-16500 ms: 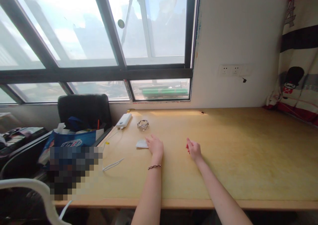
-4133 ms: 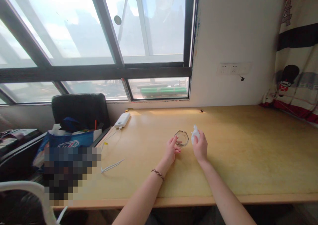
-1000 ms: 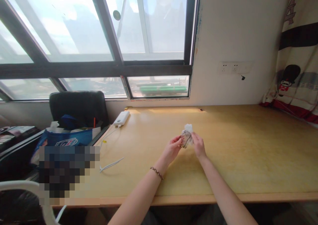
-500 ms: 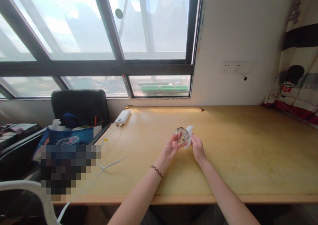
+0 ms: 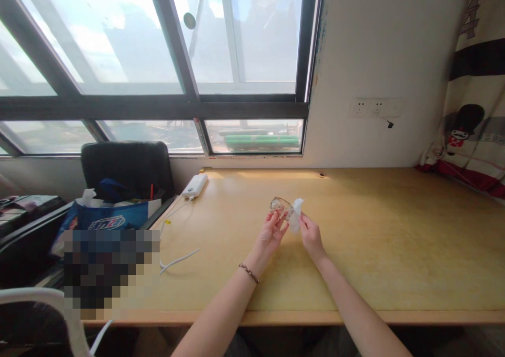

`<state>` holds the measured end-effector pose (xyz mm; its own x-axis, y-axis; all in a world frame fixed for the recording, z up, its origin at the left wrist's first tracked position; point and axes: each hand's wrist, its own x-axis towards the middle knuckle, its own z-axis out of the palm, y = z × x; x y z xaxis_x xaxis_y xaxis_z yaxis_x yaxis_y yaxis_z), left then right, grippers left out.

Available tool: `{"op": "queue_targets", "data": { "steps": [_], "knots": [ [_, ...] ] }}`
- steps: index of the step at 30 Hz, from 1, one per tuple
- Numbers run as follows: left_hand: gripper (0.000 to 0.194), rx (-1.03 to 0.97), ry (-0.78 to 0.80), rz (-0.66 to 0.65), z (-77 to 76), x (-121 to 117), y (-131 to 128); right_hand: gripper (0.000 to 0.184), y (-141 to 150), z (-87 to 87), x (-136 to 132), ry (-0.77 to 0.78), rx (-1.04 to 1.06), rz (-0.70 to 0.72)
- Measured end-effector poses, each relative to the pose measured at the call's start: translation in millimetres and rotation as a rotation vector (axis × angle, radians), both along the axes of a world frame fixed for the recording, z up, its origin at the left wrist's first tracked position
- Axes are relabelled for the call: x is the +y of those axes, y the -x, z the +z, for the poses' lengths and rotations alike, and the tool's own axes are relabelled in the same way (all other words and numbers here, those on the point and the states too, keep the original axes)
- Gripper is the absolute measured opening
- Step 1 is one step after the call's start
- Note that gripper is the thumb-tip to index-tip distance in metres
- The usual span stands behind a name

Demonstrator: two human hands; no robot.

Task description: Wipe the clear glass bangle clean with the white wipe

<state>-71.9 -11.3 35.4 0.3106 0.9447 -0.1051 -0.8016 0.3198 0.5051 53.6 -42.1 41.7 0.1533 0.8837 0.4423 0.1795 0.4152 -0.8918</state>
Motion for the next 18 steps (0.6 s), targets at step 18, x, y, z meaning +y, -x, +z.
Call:
{"op": "queue_targets", "data": {
  "steps": [18],
  "knots": [
    [0.014,-0.116,-0.055,-0.053,-4.3,-0.2,-0.7,0.041,5.1,2.1,-7.6,-0.283,-0.385,0.028]
  ]
}}
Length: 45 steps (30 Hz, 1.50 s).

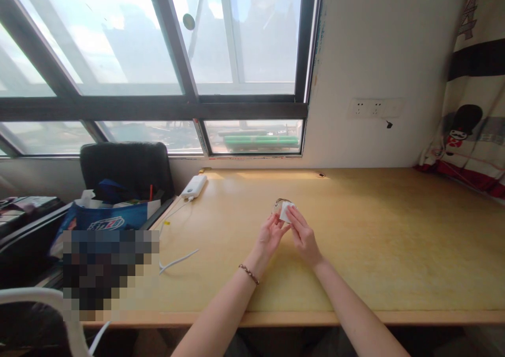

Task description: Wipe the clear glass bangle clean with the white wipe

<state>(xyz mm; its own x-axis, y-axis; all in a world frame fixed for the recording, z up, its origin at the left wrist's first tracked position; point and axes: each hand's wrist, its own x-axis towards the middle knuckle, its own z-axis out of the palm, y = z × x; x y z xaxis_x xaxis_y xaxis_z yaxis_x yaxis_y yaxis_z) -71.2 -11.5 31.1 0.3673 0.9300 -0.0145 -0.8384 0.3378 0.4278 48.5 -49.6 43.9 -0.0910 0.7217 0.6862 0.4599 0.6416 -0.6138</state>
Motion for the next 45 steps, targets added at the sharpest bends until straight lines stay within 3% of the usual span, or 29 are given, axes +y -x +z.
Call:
{"op": "queue_targets", "data": {
  "steps": [5,10,16,22,29,37,45],
  "knots": [
    [0.013,-0.028,0.025,-0.136,4.0,0.4,4.9,0.036,-4.4,-1.7,5.6,0.055,0.171,-0.061],
    [0.012,0.077,0.009,-0.182,3.5,-4.4,-0.5,0.036,-8.1,-2.6,6.6,0.086,0.209,-0.097],
    [0.01,0.17,-0.056,-0.125,6.3,-12.2,-6.3,0.037,-7.3,-2.6,4.2,0.074,0.102,-0.032],
    [0.015,0.122,0.022,-0.053,-6.5,2.4,0.6,0.035,-4.5,0.8,-0.5,0.029,-0.017,0.081],
    [0.017,-0.031,0.073,-0.122,-12.7,12.8,8.8,0.035,-5.2,-4.3,3.2,-0.03,-0.041,-0.036],
    [0.02,0.088,0.128,-0.185,-6.0,1.4,-0.6,0.038,-6.8,-7.8,4.0,-0.069,-0.037,-0.158],
    [0.028,0.035,0.089,-0.153,-13.7,5.0,-5.4,0.042,-0.8,-1.1,-2.7,-0.046,-0.2,-0.014]
  ]
}}
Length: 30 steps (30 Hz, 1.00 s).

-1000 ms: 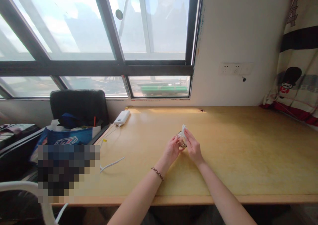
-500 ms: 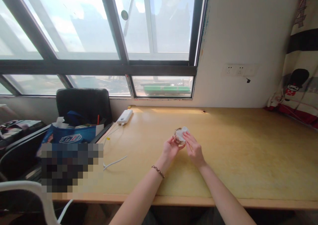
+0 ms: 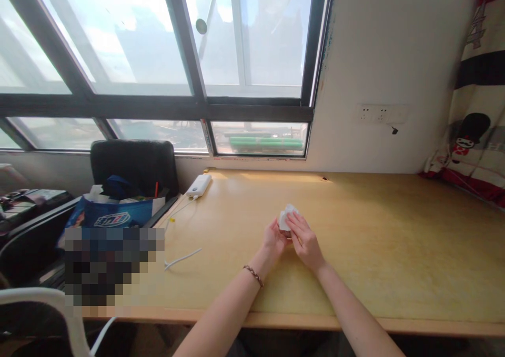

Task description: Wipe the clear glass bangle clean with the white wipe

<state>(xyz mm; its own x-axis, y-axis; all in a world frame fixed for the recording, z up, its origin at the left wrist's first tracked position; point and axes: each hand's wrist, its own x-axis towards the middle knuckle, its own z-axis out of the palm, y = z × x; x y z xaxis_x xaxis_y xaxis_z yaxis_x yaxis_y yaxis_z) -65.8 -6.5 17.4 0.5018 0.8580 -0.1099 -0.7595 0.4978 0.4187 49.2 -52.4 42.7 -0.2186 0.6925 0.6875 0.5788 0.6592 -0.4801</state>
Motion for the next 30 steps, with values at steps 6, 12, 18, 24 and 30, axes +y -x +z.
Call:
{"op": "queue_targets", "data": {
  "steps": [6,12,18,24,30],
  "knots": [
    [0.027,-0.064,0.045,0.122,-5.9,7.7,-1.2,0.039,5.2,0.6,-4.1,0.014,-0.027,0.099],
    [0.022,-0.094,0.063,0.142,6.3,2.7,10.8,0.037,4.9,-2.6,-1.9,-0.019,0.055,0.021],
    [0.023,-0.072,0.106,0.078,11.2,-1.0,11.7,0.036,1.8,-2.3,0.7,-0.002,0.204,-0.11],
    [0.024,-0.032,0.135,0.039,15.4,-4.2,9.5,0.028,-0.3,0.3,1.2,0.156,0.328,-0.169],
    [0.024,-0.075,0.093,0.022,17.8,-6.2,10.1,0.027,0.8,2.3,1.3,0.212,0.37,-0.186]
  ]
}}
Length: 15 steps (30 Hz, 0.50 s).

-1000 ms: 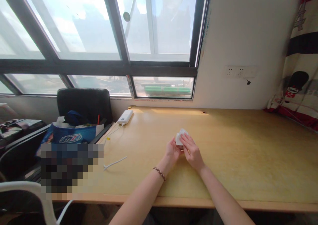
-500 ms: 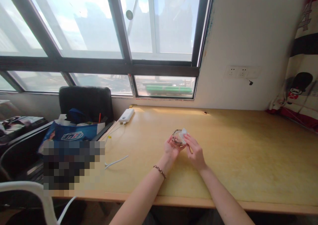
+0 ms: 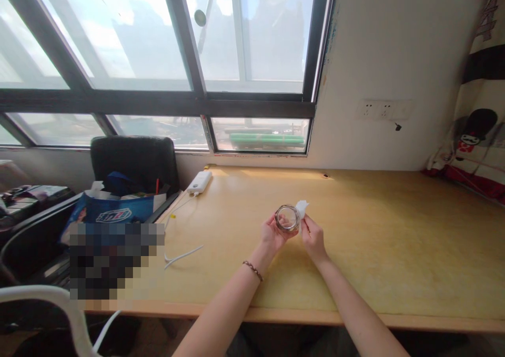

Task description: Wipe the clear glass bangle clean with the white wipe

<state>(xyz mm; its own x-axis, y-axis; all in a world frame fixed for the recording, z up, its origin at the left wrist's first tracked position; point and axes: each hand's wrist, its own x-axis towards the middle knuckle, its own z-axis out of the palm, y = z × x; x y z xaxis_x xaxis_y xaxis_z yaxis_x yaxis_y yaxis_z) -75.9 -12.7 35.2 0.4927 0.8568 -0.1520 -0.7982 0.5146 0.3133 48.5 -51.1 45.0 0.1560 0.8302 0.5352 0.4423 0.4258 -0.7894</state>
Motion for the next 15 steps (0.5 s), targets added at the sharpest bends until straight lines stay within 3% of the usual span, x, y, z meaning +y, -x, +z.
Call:
{"op": "queue_targets", "data": {
  "steps": [6,11,15],
  "knots": [
    [0.024,0.017,0.009,0.061,-1.0,0.5,-0.5,0.027,-0.4,0.6,-1.0,0.034,-0.006,0.04],
    [0.022,0.036,0.042,0.04,3.6,-0.7,0.0,0.031,-1.9,4.8,-4.0,0.007,0.044,0.059],
    [0.017,0.15,0.057,0.037,7.8,-2.3,-1.7,0.035,-3.5,4.7,-4.5,-0.031,0.083,0.096]
  ]
}}
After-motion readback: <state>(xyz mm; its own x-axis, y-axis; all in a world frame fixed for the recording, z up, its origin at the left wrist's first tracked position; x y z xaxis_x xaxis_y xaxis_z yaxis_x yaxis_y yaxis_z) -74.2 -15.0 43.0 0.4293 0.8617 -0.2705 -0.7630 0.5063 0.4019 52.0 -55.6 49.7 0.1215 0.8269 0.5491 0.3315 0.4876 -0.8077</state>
